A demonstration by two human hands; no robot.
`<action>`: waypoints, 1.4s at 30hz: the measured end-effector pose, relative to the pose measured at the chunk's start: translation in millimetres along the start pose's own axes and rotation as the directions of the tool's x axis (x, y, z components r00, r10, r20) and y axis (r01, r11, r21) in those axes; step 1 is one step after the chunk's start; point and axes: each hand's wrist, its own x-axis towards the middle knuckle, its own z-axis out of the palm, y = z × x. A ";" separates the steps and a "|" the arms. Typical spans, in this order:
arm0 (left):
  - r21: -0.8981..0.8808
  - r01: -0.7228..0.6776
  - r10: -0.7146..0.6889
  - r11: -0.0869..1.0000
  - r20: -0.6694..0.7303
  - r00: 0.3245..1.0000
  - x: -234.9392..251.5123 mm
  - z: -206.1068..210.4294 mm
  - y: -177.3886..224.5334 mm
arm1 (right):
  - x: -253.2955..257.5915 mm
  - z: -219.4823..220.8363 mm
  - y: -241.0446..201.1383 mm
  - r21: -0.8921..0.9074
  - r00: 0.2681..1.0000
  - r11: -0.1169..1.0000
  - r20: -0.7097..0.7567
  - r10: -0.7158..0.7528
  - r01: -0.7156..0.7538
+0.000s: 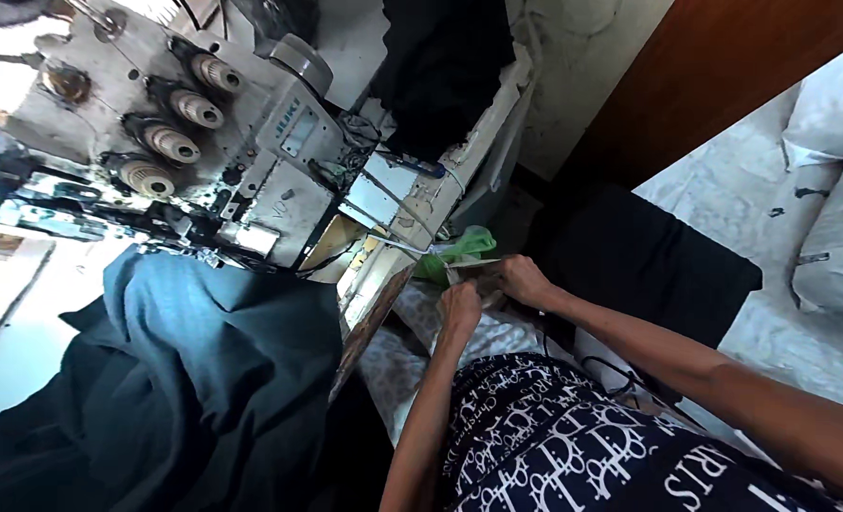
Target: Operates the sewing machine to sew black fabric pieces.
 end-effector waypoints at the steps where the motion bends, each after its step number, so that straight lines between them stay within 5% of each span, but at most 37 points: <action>1: -0.021 -0.051 0.050 0.999 -0.033 0.998 -3.7 1.8 -6.3 | 0.4 0.1 1.1 -0.019 1.000 1.000 0.002 -0.023 0.023; 4: -0.213 -0.165 0.123 0.963 -0.196 0.973 -16.7 10.7 -28.8 | -4.8 -7.0 2.9 0.054 0.992 0.991 -0.033 -0.118 0.120; 7: -0.441 -0.150 0.025 0.885 -0.275 0.961 -27.7 18.0 -43.3 | -16.2 -17.3 -0.1 0.258 0.979 0.946 -0.096 -0.178 0.198; 10: -0.612 -0.149 -0.063 0.777 -0.311 0.948 -32.1 25.0 -48.1 | -25.8 -30.5 -9.2 0.452 0.985 0.883 -0.161 -0.062 0.129; 15: -0.548 -0.099 -0.076 0.830 -0.288 0.955 -32.5 26.6 -43.4 | -17.5 -30.4 -9.8 0.800 0.988 0.598 -0.059 0.144 -0.040; 18: -0.424 -0.266 0.027 0.866 -0.491 0.870 -37.1 37.7 -46.0 | -13.5 -27.4 -14.5 0.852 0.964 0.498 0.029 0.264 -0.162; 21: -0.083 -0.498 0.276 0.863 -0.748 0.603 -35.0 51.5 -52.7 | -10.0 -21.0 -9.2 0.760 0.947 0.611 0.014 0.322 -0.220; 25: 0.168 -0.562 0.458 0.810 -0.780 0.426 -37.0 54.8 -51.7 | -9.4 -14.7 -3.5 0.622 0.952 0.757 -0.057 0.300 -0.201; 29: 0.075 -0.586 0.399 0.807 -0.801 0.446 -38.1 54.0 -48.5 | -29.3 -27.0 -21.2 0.383 0.985 0.923 -0.151 0.088 -0.024; 32: -0.051 -0.604 0.307 0.796 -0.825 0.474 -42.8 43.6 -41.6 | -36.7 -25.8 -30.5 0.235 0.974 0.950 -0.145 -0.174 0.205; 35: -0.015 -0.684 0.346 0.729 -0.855 0.387 -47.4 28.8 -29.0 | -36.9 -19.6 -40.1 0.100 0.938 0.937 -0.126 -0.322 0.335; 38: 0.029 -0.754 0.375 0.657 -0.880 0.293 -47.9 19.0 -19.1 | -35.7 -28.9 -48.9 0.112 0.928 0.942 -0.242 -0.284 0.317; 42: -0.159 -0.674 0.252 0.721 -0.846 0.469 -42.5 23.6 -31.4 | -31.7 -52.8 -43.9 0.266 0.963 0.961 -0.271 0.002 0.073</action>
